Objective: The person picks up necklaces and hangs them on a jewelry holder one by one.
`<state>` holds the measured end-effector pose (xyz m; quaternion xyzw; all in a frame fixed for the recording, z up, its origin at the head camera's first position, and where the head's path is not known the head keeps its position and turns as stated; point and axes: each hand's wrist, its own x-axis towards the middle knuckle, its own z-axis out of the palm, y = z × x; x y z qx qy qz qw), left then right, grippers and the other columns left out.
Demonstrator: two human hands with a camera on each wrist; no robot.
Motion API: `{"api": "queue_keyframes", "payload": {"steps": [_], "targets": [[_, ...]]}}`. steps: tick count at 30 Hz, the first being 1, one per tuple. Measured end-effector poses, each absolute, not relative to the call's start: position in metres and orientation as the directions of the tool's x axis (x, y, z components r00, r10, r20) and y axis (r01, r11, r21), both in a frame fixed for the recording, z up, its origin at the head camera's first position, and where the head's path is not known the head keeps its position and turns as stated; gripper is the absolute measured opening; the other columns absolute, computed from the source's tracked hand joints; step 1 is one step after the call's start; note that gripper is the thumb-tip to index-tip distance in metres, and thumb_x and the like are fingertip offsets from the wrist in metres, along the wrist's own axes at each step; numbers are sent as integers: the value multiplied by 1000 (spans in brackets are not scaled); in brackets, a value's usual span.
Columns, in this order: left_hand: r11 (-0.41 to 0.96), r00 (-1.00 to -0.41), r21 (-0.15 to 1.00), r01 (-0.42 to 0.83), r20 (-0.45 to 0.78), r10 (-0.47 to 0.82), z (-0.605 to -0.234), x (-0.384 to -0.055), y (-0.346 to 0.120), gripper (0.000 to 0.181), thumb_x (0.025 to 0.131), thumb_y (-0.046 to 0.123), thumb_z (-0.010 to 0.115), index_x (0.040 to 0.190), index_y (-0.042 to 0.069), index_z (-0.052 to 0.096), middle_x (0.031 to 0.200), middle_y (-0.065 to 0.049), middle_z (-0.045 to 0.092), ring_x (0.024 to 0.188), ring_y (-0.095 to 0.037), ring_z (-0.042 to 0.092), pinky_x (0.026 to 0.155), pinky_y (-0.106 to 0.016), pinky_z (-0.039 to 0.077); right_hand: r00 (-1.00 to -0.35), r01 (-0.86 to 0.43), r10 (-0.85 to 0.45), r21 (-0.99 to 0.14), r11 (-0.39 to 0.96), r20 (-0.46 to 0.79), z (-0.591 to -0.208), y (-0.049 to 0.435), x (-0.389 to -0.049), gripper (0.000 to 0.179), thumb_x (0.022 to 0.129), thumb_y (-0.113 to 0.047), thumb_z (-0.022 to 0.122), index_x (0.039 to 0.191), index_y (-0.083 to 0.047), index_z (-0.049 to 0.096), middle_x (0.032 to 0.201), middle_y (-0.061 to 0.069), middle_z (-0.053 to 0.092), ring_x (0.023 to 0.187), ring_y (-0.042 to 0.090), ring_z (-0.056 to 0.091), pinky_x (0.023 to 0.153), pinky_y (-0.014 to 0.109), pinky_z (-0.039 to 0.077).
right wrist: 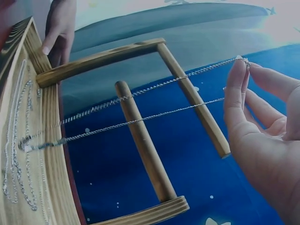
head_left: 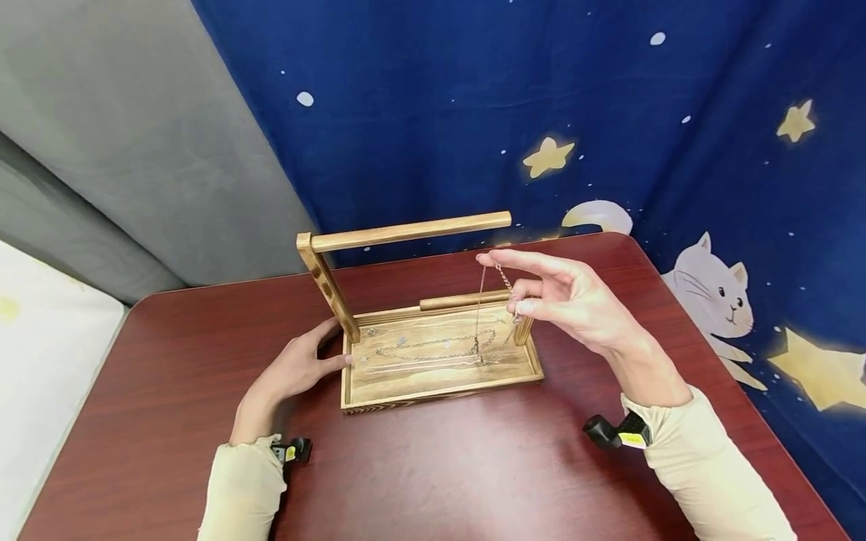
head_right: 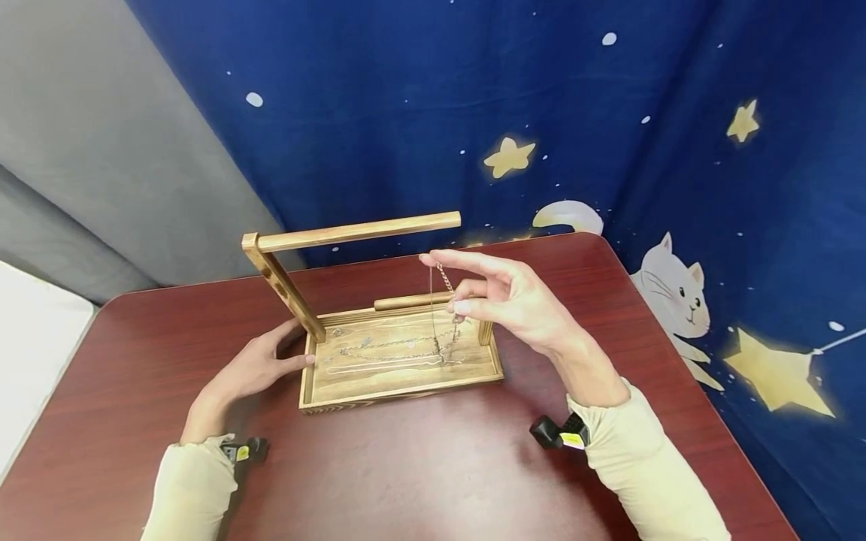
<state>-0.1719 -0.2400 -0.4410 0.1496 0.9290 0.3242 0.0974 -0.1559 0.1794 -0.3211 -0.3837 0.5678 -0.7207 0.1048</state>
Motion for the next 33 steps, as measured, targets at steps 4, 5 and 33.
{"api": "queue_keyframes", "payload": {"steps": [4,5,33], "targets": [[744,-936,631,220,-77,343,-441,-173,-240,76,91,32,74,153,7,37,151,-19,44,139,-39,38,111,-56,33,-692,-288,-551,-879,-381,466,-318,183,-156,57,89,22,55,143,16,38,147,31,42,85,23,62,76,28,56],[744,-937,630,220,-77,342,-441,-173,-240,76,91,32,74,153,8,37,151,-19,44,139,-39,38,111,-56,33,-694,-290,-544,-875,-387,471,-318,185,-155,57,89,22,55,143,16,39,146,31,42,86,23,62,77,28,55],[751,-936,630,198,-106,336,-437,-170,-237,79,93,30,72,155,5,32,153,-20,40,142,-39,34,112,-57,30,-727,-259,-431,-795,-548,534,-307,239,-157,57,88,31,38,144,19,33,147,30,41,86,23,61,77,27,53]]}}
